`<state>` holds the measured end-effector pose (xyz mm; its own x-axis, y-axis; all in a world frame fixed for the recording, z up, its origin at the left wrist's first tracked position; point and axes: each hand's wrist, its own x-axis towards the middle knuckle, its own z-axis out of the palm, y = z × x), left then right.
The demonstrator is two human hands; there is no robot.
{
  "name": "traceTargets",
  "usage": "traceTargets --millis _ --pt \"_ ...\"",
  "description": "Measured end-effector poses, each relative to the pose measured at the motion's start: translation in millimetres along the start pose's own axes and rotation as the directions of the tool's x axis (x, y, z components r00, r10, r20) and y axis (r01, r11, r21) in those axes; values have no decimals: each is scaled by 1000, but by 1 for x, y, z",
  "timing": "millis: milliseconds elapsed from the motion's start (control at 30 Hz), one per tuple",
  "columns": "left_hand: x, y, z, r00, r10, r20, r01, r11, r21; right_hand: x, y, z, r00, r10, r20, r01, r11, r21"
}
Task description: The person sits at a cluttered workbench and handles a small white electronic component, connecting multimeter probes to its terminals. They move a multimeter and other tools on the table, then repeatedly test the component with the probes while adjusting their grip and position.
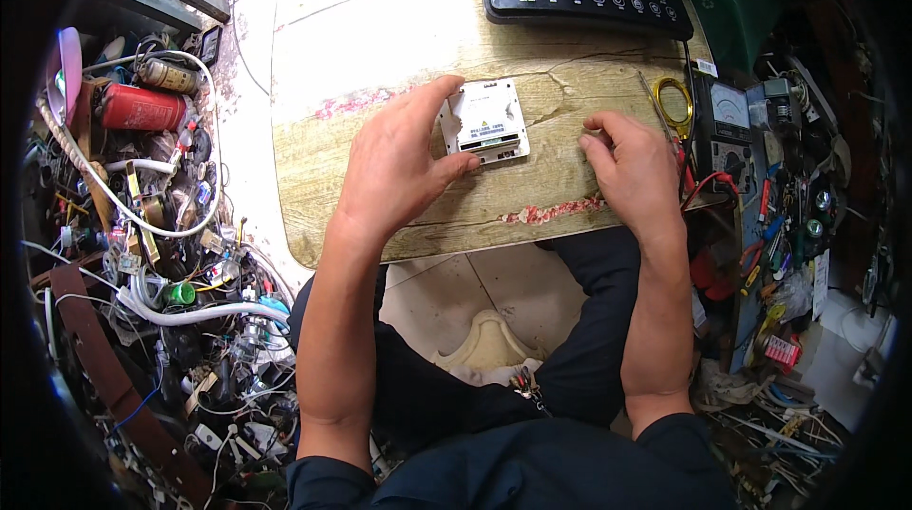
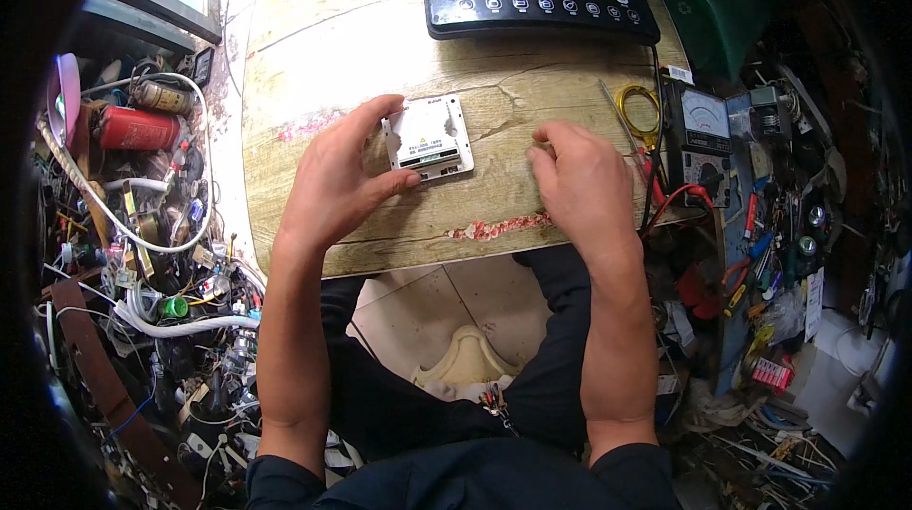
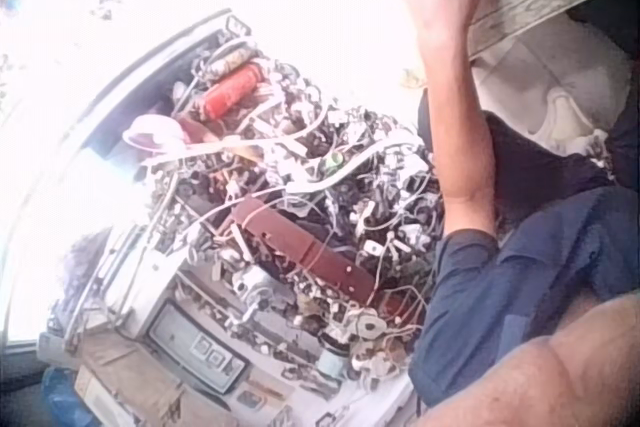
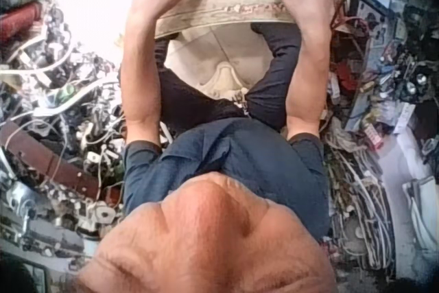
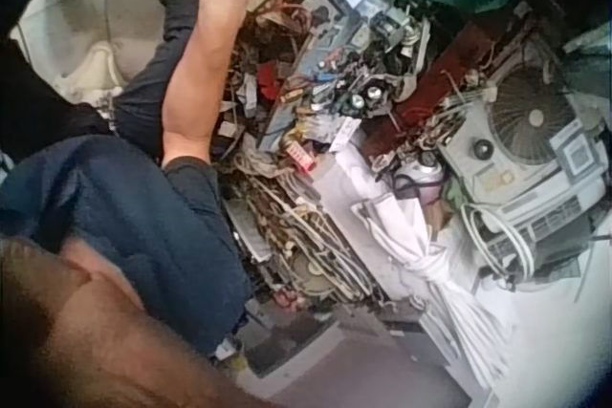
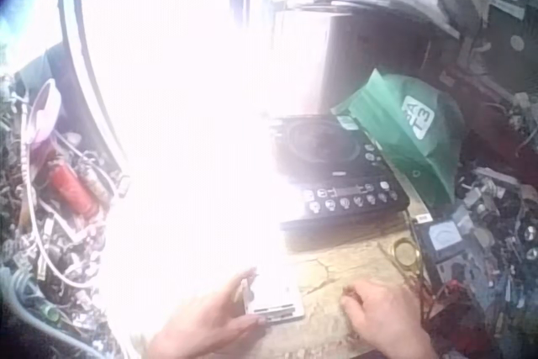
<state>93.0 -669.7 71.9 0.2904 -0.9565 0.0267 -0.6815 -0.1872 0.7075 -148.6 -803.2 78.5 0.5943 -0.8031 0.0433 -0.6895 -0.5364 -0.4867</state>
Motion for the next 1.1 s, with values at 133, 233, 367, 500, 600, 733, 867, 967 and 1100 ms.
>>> traceTargets --millis 133,233,367,500,600,733,867,967,1100 --pt "0 0 0 1000 14 -10 -14 1000 8 0 -4 -3 998 44 50 -45 999 12" --pt "0 0 0 1000 16 -16 -15 1000 14 0 -4 -3 997 47 60 -48 999 9" --pt "1 0 -1 1000 0 7 0 1000 3 0 -3 -2 997 31 65 -32 999 5" --pt "1 0 0 1000 18 4 -18 1000 8 0 -3 -2 997 41 71 -42 999 7" --pt "1 -2 -1 1000 21 4 -21 1000 9 0 -4 -3 996 35 76 -36 999 13" --pt "0 -2 0 1000 30 -3 -30 999 11 0 -3 -2 997 27 72 -30 999 40" --pt "0 -2 1 1000 27 -14 -26 999 19 0 -7 -3 997 34 73 -45 987 156" --pt "0 -1 1 1000 23 -13 -23 1000 11 0 -6 -1 1000 20 14 -23 962 270" --pt "0 1 -1 1000 12 -1 -12 1000 26 2 -9 -5 999 37 38 -49 921 386"
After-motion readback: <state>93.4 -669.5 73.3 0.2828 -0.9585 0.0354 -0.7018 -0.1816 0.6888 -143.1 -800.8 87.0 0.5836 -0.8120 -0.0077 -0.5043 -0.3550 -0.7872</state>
